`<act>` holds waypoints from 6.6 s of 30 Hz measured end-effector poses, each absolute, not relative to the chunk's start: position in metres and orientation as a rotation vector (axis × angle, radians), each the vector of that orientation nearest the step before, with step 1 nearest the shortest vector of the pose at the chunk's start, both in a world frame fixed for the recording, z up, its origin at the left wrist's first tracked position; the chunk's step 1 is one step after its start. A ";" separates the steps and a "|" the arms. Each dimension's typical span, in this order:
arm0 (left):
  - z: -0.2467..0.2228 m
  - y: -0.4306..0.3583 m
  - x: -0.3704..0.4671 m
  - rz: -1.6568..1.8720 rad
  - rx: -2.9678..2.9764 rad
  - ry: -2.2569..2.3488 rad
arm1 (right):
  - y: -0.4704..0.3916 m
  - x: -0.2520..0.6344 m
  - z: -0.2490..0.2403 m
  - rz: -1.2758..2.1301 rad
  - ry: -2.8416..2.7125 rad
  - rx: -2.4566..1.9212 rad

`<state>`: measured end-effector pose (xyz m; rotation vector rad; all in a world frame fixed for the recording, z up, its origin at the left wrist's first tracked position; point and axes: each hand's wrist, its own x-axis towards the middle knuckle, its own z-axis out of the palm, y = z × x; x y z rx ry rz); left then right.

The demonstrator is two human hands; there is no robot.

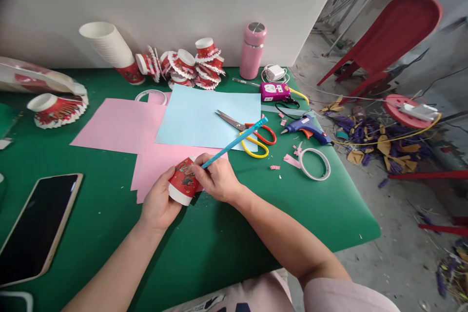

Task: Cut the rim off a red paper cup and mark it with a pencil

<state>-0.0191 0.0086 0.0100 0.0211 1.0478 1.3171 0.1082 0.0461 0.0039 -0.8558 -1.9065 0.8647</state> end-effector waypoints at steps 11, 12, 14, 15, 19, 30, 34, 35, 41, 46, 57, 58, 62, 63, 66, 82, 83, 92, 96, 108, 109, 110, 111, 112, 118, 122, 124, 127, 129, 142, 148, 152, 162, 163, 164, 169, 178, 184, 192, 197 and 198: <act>0.007 0.007 -0.018 1.313 0.097 1.042 | 0.046 0.107 0.002 0.778 -1.914 -0.871; 0.007 0.006 -0.018 1.313 0.104 1.042 | 0.046 0.107 0.002 0.772 -1.914 -0.866; 0.007 0.006 -0.018 1.315 0.116 1.044 | 0.047 0.107 0.001 0.765 -1.911 -0.857; 0.007 0.006 -0.018 1.317 0.120 1.047 | 0.047 0.107 0.001 0.762 -1.909 -0.853; 0.006 0.005 -0.017 1.328 0.124 1.056 | 0.047 0.107 0.000 0.755 -1.908 -0.848; 0.005 0.001 -0.013 1.360 0.202 1.065 | 0.047 0.106 0.002 0.724 -1.880 -0.857; 0.006 0.000 -0.011 1.367 0.211 1.097 | 0.048 0.106 0.002 0.729 -1.884 -0.857; 0.007 0.000 -0.010 1.369 0.214 1.110 | 0.048 0.106 0.003 0.727 -1.884 -0.865; 0.009 -0.002 -0.008 1.366 0.304 1.100 | 0.047 0.106 0.004 0.732 -1.875 -0.867; 0.006 -0.005 -0.009 1.339 0.419 1.093 | 0.047 0.107 0.004 0.744 -1.878 -0.904; -0.007 -0.010 -0.013 1.272 0.644 1.164 | 0.046 0.107 0.006 0.736 -1.869 -0.902; -0.006 -0.010 -0.013 1.272 0.661 1.163 | 0.046 0.108 0.006 0.742 -1.865 -0.899; 0.000 -0.011 -0.014 1.255 0.687 1.154 | 0.046 0.109 0.005 0.780 -1.855 -0.918; 0.001 -0.011 -0.014 1.257 0.688 1.153 | 0.046 0.109 0.004 0.793 -1.853 -0.922; 0.003 -0.011 -0.013 1.271 0.700 1.149 | 0.046 0.108 0.003 0.846 -1.836 -0.910; 0.007 -0.006 -0.010 1.308 0.330 1.122 | 0.045 0.110 0.008 0.833 -1.839 -0.900; 0.008 -0.005 -0.010 1.314 0.314 1.115 | 0.045 0.110 0.008 0.825 -1.848 -0.876; 0.009 -0.002 -0.011 1.327 0.282 1.127 | 0.046 0.109 0.008 0.802 -1.885 -0.828; 0.008 -0.002 -0.012 1.325 0.278 1.104 | 0.046 0.109 0.009 0.797 -1.889 -0.815; 0.006 -0.001 -0.014 1.308 0.311 1.103 | 0.045 0.108 0.010 0.819 -1.905 -0.831; 0.006 -0.001 -0.014 1.311 0.309 1.102 | 0.045 0.108 0.010 0.822 -1.903 -0.829; 0.006 -0.001 -0.014 1.313 0.306 1.100 | 0.045 0.108 0.010 0.825 -1.902 -0.827; 0.006 -0.001 -0.014 1.315 0.302 1.098 | 0.045 0.109 0.010 0.824 -1.901 -0.822; 0.006 -0.001 -0.013 1.316 0.299 1.094 | 0.046 0.109 0.010 0.823 -1.899 -0.817; 0.006 -0.002 -0.014 1.311 0.298 1.104 | 0.047 0.109 0.011 0.798 -1.906 -0.766; 0.006 -0.002 -0.014 1.305 0.300 1.095 | 0.047 0.109 0.010 0.770 -1.921 -0.743; 0.007 -0.002 -0.014 1.309 0.308 1.095 | 0.046 0.109 0.010 0.757 -1.921 -0.745; 0.007 -0.003 -0.013 1.314 0.321 1.093 | 0.046 0.109 0.009 0.748 -1.926 -0.755; 0.006 -0.003 -0.013 1.316 0.324 1.092 | 0.046 0.109 0.009 0.745 -1.926 -0.764; 0.006 -0.005 -0.012 1.322 0.346 1.110 | 0.047 0.108 0.005 0.704 -1.926 -0.779; 0.003 -0.005 -0.011 1.328 0.362 1.112 | 0.047 0.108 0.005 0.706 -1.922 -0.790; 0.001 -0.006 -0.011 1.313 0.409 1.116 | 0.047 0.107 0.007 0.712 -1.906 -0.792; -0.002 -0.009 -0.012 1.277 0.489 1.150 | 0.046 0.108 0.007 0.782 -1.914 -0.910; -0.002 -0.009 -0.012 1.276 0.491 1.152 | 0.046 0.108 0.007 0.793 -1.910 -0.913; -0.002 -0.009 -0.012 1.277 0.494 1.152 | 0.046 0.108 0.007 0.808 -1.906 -0.915; -0.004 -0.009 -0.012 1.275 0.516 1.142 | 0.045 0.107 0.007 0.846 -1.909 -0.947; 0.001 -0.009 -0.011 1.285 0.444 1.154 | 0.044 0.106 0.007 0.861 -1.876 -0.956; 0.008 -0.006 -0.008 1.315 0.372 1.133 | 0.044 0.106 0.007 0.822 -1.867 -0.945; 0.008 -0.006 -0.008 1.318 0.346 1.136 | 0.044 0.108 0.007 0.777 -1.888 -0.867; 0.007 -0.007 -0.009 1.292 0.356 1.148 | 0.044 0.107 0.006 0.786 -1.905 -0.920; 0.007 -0.007 -0.009 1.289 0.361 1.152 | 0.044 0.106 0.006 0.791 -1.909 -0.934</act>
